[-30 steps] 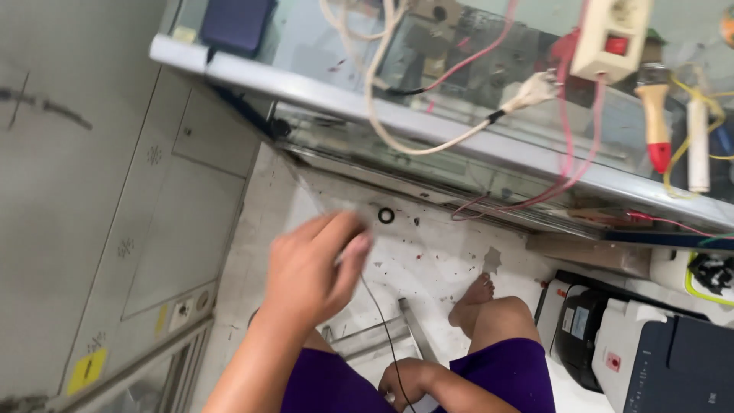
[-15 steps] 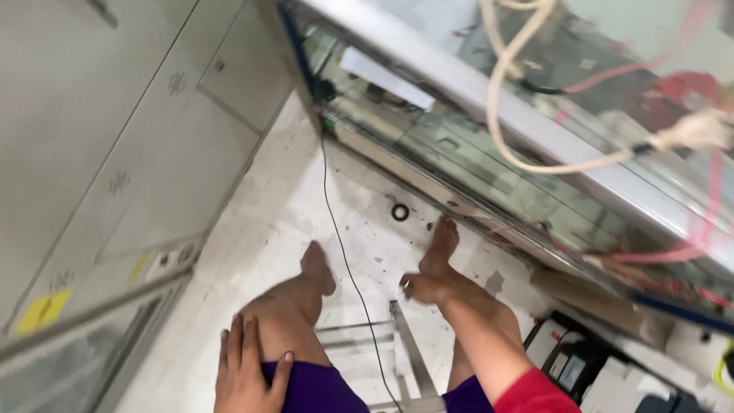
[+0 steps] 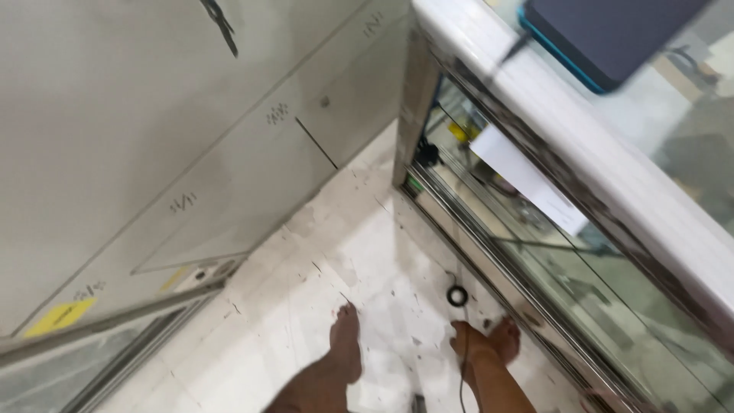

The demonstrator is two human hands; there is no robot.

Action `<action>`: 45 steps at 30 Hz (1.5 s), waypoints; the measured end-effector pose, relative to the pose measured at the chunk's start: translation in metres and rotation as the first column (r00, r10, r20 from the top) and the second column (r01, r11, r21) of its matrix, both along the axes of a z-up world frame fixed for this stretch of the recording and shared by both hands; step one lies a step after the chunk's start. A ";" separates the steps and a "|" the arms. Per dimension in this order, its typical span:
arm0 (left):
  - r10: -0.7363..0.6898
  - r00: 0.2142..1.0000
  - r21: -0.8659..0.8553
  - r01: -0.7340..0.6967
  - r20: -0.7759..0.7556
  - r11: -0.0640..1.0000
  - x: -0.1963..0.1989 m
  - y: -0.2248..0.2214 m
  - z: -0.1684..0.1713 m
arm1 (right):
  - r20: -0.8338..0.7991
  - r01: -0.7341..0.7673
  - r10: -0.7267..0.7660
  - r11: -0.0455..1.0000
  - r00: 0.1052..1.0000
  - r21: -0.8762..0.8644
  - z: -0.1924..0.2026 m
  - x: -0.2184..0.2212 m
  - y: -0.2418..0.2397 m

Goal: Insulating electrical plug connections with tape and securing wires on a repair bench.

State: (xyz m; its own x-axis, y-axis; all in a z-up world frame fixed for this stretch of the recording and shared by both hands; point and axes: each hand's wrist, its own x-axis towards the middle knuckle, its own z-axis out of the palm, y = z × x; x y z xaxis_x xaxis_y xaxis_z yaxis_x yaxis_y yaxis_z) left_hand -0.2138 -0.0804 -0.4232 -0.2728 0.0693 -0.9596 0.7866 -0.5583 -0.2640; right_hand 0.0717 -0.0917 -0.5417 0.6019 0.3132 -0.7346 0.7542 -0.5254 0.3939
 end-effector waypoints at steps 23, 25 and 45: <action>0.569 0.582 0.311 -0.805 0.581 0.505 -0.050 -0.088 -0.324 | -0.399 0.021 -0.053 0.996 0.915 -0.083 -0.156 -0.001 0.014; 0.534 0.622 0.329 -0.771 0.573 0.545 -0.049 -0.096 -0.331 | -0.430 -0.104 0.028 0.982 0.902 -0.155 -0.157 0.003 0.011; 0.741 0.267 0.246 -0.959 0.616 0.141 -0.037 -0.091 -0.273 | -0.568 0.470 -0.250 0.837 0.784 0.280 0.033 0.006 0.012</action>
